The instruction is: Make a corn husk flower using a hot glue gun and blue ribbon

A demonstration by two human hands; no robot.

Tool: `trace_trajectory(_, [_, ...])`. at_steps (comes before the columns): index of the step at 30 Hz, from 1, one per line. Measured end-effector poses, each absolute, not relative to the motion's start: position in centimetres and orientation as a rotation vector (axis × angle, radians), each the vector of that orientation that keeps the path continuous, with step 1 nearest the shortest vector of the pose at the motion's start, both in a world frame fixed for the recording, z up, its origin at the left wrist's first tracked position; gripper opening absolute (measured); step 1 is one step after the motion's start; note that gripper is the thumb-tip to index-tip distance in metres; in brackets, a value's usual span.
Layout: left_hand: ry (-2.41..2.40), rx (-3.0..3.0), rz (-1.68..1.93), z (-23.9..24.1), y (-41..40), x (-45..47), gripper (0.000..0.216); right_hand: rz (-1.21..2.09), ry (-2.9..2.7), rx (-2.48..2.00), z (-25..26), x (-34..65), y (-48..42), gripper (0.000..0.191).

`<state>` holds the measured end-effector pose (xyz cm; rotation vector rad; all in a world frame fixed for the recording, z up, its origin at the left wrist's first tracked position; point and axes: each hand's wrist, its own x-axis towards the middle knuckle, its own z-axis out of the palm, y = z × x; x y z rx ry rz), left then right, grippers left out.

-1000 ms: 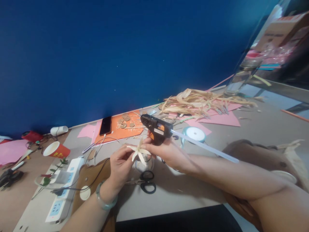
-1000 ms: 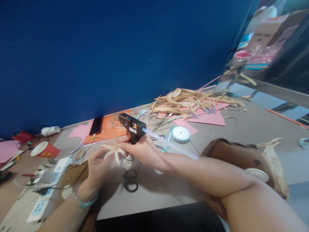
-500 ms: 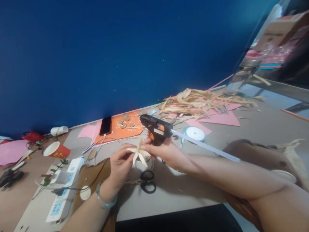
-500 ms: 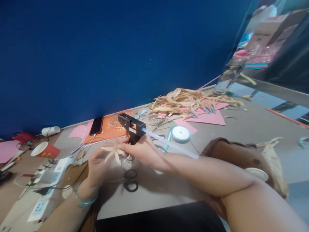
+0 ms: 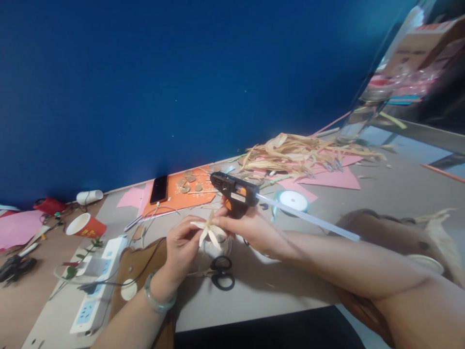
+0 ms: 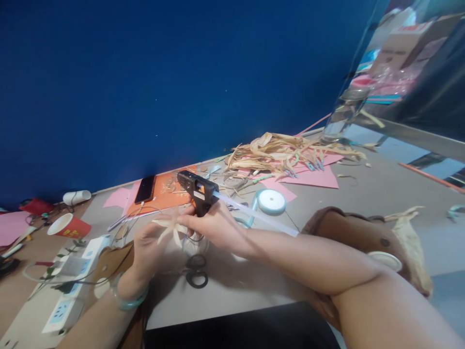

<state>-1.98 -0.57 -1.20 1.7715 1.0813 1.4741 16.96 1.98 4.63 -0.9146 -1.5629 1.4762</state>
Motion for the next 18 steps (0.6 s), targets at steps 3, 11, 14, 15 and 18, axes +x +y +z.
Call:
trace_trajectory(3, [1.080, 1.788, 1.500, -1.1, -0.5, -1.9, 0.010, 1.476, -1.563, -0.864, 3.9, 16.8, 2.2, 0.016])
trace_trajectory(11, [1.133, 1.645, 1.524, -1.7, -0.6, -1.8, 0.008, 1.453, -1.511, -0.917, 3.5, 16.7, 2.3, 0.013])
trace_trajectory(14, [1.129, 1.581, 1.531, -1.7, -0.6, -1.7, 0.012, 1.442, -1.522, -0.924, 3.6, 16.8, 2.3, 0.013])
trace_trajectory(15, [1.124, 1.589, 1.530, -1.6, -0.6, -1.7, 0.011, 1.444, -1.530, -0.919, 3.5, 16.8, 2.3, 0.014])
trace_trajectory(18, [1.101, 1.662, 1.538, -1.1, -0.6, -1.7, 0.005, 1.455, -1.536, -0.882, 3.3, 16.7, 2.4, 0.015])
